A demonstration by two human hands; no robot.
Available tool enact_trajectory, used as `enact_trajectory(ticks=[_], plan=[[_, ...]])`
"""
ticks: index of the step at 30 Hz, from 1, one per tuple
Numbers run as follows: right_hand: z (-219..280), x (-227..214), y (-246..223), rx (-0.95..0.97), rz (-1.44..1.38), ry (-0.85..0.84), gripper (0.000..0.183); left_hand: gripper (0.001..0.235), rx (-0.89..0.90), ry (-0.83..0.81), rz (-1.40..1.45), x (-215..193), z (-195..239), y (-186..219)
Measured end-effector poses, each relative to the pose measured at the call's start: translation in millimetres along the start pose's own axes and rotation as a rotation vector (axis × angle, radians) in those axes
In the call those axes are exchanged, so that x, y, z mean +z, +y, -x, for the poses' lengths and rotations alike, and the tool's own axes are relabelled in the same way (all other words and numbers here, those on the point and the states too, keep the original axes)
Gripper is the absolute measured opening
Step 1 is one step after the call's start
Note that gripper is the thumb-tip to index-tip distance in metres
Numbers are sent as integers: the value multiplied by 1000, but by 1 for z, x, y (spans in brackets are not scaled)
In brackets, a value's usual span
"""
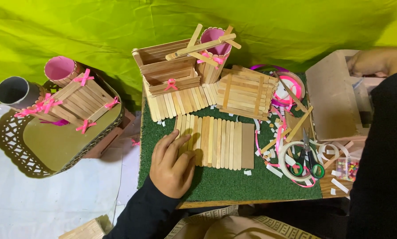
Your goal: Assembling a craft structure using popsicle sticks and pre-made panels by carefully placing and aligning them.
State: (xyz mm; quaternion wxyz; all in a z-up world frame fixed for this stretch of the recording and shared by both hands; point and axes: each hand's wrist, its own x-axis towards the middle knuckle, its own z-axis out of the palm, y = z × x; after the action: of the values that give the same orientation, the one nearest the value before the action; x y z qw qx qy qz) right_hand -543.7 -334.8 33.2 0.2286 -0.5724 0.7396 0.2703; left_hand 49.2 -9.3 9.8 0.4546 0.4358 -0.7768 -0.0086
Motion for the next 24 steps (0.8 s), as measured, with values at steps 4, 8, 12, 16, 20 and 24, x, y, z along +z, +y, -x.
enact_trajectory(ticks=[4,8,12,16,20,24], plan=[[15,-14,8,-76,-413,-114,18,8,2,-4,-7,1,0,0],[65,-22,-24,77,-349,51,30,7,-6,-9,-20,1,0,0],[127,-18,-50,-19,-399,341,20,11,12,-11,-21,2,1,-1],[150,-11,-53,-72,-284,559,17,12,25,11,-29,4,1,0],[180,-6,-66,-398,-527,856,15,17,39,22,-47,6,-2,2],[279,37,-129,-759,-563,1062,18,10,69,34,-43,4,-4,6]])
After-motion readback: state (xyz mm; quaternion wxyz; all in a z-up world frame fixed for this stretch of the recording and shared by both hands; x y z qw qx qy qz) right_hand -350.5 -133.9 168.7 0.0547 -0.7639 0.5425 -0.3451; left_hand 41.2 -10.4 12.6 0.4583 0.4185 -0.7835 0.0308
